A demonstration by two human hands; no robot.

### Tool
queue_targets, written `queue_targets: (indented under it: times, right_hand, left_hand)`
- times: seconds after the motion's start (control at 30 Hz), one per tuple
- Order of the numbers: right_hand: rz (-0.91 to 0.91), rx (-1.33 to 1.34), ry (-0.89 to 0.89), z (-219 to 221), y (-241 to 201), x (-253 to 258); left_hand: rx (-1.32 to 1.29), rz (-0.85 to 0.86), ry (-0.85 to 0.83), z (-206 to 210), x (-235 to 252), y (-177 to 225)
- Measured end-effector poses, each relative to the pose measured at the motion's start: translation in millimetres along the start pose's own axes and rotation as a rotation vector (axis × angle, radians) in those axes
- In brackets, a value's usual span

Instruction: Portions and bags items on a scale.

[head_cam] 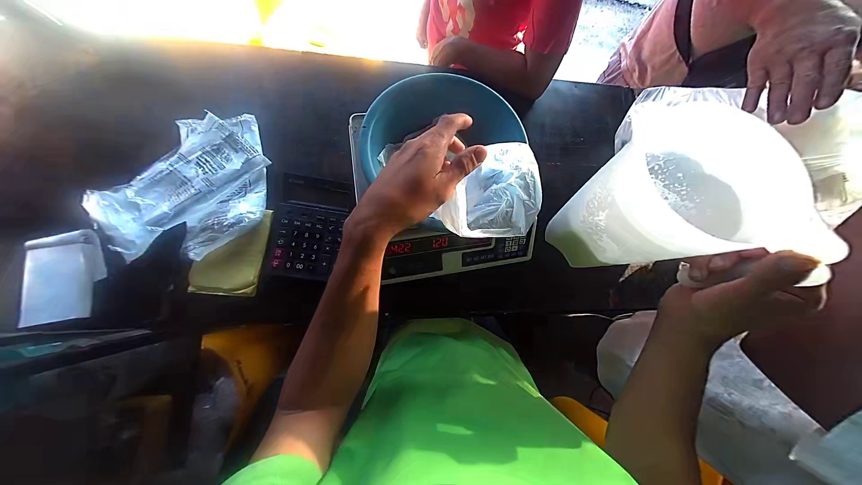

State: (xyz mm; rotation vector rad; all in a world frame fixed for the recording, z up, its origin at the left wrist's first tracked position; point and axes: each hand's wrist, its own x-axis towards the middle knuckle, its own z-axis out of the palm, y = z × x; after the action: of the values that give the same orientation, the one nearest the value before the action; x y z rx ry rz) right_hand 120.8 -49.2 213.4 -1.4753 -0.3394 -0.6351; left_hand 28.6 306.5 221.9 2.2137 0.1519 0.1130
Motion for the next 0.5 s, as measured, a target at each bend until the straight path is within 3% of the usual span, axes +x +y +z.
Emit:
queue_targets:
  times: [0.1, 0.23, 0.5]
  right_hand:
    - [0.063, -0.043, 0.044, -4.5, 19.6, -10.2]
    - [0.143, -0.096, 0.122, -9.0, 58.6, -21.8]
    - [0.168, -0.072, 0.224, 4.4, 118.0, -38.4]
  left_hand:
    - [0.022, 0.084, 0.079, 1.2, -15.4, 0.7]
    - [0.147, 0.188, 0.064, 8.8, -45.5, 13.2]
    - [0.479, 0.18, 0.033, 31.5, -63.3, 0.3]
